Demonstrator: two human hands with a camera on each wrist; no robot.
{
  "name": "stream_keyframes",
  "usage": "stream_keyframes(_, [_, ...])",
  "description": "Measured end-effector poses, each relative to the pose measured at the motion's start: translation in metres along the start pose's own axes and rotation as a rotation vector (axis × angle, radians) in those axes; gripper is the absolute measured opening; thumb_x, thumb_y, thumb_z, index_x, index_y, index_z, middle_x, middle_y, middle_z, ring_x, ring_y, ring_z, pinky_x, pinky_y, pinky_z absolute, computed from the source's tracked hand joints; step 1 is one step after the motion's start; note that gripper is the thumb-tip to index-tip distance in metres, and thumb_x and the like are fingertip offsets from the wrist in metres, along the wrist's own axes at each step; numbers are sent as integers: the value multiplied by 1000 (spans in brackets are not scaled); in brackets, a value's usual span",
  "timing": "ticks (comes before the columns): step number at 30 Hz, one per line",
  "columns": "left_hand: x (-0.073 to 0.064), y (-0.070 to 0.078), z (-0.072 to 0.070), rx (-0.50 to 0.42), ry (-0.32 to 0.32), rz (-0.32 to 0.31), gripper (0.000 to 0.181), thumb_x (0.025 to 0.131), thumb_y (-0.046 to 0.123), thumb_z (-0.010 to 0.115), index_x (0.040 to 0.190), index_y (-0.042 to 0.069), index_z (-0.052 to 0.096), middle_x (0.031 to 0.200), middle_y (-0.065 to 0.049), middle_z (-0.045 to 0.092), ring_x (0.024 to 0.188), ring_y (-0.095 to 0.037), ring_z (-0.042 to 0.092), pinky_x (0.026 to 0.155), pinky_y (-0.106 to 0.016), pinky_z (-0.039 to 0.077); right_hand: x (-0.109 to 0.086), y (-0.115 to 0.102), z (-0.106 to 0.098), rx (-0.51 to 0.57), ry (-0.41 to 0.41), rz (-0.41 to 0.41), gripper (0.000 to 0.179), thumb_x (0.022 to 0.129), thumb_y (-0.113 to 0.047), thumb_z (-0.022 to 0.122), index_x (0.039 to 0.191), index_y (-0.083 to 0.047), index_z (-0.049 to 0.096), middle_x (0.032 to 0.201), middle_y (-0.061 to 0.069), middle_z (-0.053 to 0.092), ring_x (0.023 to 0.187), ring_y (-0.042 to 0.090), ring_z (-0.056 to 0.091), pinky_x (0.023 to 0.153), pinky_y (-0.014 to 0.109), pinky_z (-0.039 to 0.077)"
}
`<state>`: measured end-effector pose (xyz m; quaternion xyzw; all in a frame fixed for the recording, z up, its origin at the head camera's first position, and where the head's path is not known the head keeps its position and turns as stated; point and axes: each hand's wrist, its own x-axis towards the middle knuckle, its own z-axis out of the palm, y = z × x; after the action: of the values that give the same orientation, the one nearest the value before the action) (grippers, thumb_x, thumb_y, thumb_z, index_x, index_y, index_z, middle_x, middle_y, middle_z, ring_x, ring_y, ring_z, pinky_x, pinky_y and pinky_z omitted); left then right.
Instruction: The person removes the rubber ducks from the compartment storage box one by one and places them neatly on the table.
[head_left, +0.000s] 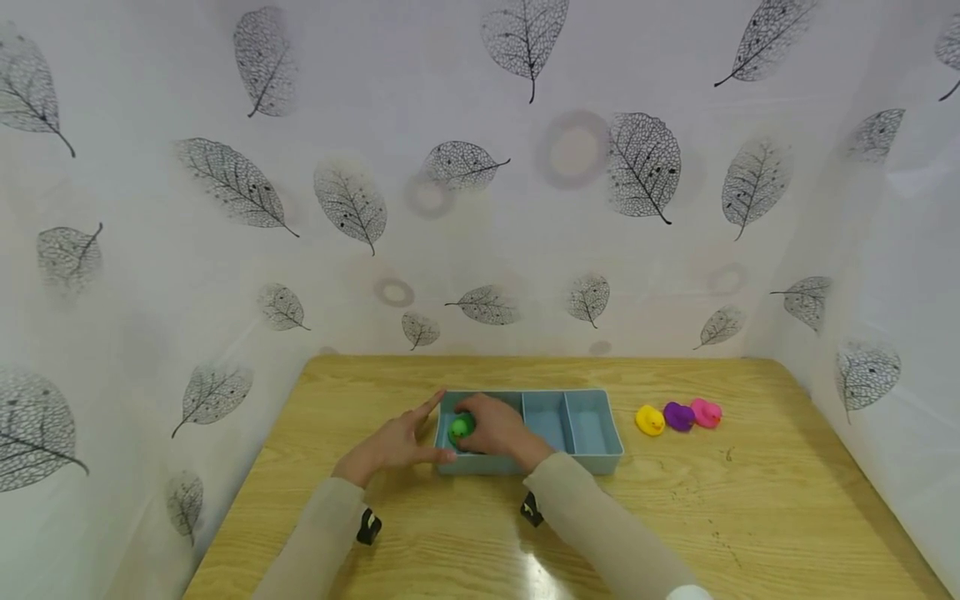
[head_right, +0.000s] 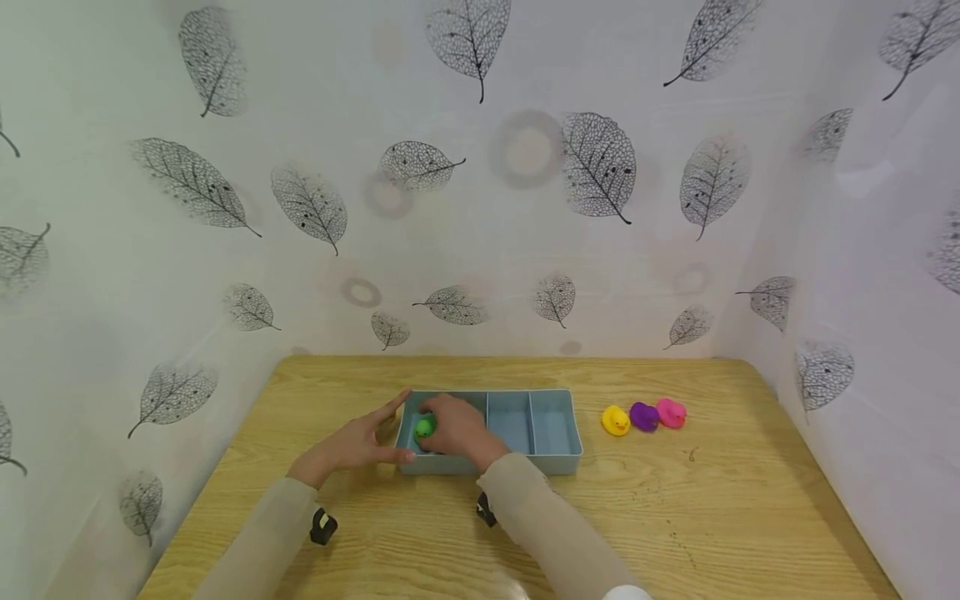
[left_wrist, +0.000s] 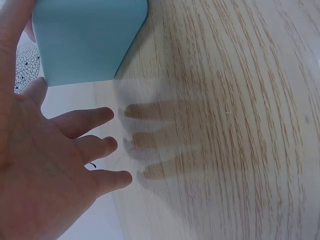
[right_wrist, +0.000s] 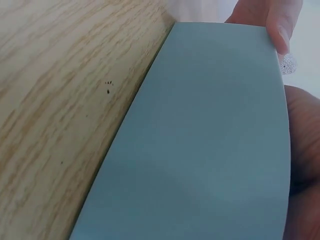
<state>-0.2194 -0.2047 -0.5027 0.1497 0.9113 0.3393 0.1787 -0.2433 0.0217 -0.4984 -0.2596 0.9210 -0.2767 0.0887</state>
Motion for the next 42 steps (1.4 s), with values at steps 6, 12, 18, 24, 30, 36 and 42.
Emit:
stream_keyframes(6, [-1,1,1,5,-3,1,113,84,65,81,169,44,10,168,-24,35,152,-52,37,121,-69,35,4,-3,3,-38,-9,47,51,85,-24,85,132,-8,72,127,11,72,102,21,67,88,41,59])
stream_keyframes(12, [-1,1,0,-3,-1,-4,114,83,64,82,170,41,12,168,-24,34,153,-52,36,120,-70,35,9,-4,4,-45,-4,47,44,83,-24,87,122,-8,77,115,7,74,95,18,65,86,38,58])
stream_keyframes(18, [-1,1,0,-8,-4,-8,114,83,66,82,170,39,13,169,-21,33,154,-50,35,121,-69,34,10,-4,4,-26,-12,55,36,83,-20,87,116,-8,79,109,6,74,90,16,63,83,38,57])
stream_keyframes(24, [0,0,0,-7,-4,-8,115,83,66,82,170,38,13,170,-21,33,153,-51,35,120,-70,35,10,-2,4,-16,-23,37,33,86,-19,85,117,-9,80,111,5,75,91,16,63,82,37,57])
stream_keyframes(30, [0,1,0,2,-5,-7,116,82,66,82,170,38,12,169,-21,33,153,-52,36,120,-70,35,8,2,1,-11,-8,-11,32,88,-19,82,119,-10,79,110,4,75,88,13,61,77,32,54])
stream_keyframes(36, [-1,3,0,11,1,1,116,83,66,81,171,36,12,169,-23,34,152,-53,37,119,-70,36,4,2,-8,11,17,-79,33,89,-19,80,121,-10,78,107,3,77,85,11,61,76,30,55])
stream_keyframes(42, [-2,3,0,20,3,-11,116,82,67,81,171,36,13,168,-24,35,152,-52,37,120,-69,35,-2,3,-21,110,49,-115,36,91,-18,78,125,-6,76,104,4,76,84,11,61,75,29,56])
